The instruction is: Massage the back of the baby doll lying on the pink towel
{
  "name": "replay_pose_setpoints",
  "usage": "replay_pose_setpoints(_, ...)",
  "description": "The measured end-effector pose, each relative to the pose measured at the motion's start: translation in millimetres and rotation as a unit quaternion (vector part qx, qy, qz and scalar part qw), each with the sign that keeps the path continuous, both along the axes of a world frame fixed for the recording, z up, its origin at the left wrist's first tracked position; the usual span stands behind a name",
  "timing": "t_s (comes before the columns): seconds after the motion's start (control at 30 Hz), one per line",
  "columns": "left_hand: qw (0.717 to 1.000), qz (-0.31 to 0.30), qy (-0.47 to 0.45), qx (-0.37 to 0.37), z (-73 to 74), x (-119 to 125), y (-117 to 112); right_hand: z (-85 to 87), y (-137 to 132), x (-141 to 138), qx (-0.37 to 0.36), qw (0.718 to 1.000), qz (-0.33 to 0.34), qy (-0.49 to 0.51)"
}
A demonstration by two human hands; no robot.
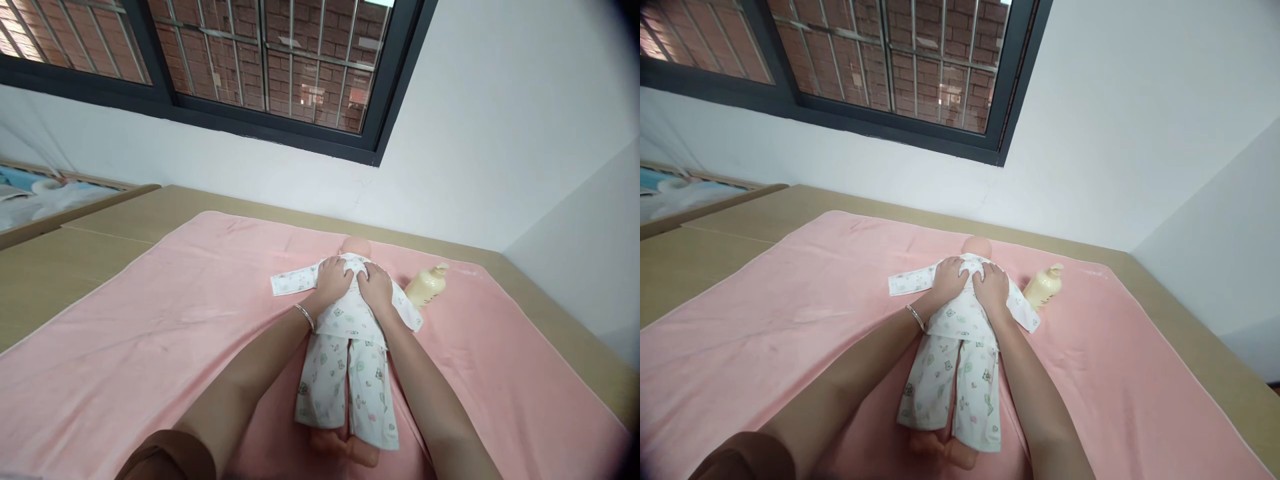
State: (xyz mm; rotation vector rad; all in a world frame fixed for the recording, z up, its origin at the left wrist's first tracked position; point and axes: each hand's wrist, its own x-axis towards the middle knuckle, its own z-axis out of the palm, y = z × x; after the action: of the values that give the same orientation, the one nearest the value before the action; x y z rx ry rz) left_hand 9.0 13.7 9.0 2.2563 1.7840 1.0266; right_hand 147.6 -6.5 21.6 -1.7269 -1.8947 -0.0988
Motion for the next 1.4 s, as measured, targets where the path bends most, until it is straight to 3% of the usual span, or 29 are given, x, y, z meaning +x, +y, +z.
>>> replay_pose_setpoints(1.4,1.0,0.001,-0.006,0.003,-1.5,0.2,1.3,-1.6,1.3,-0.1,-0.002,1.0,-0.008,-0.001)
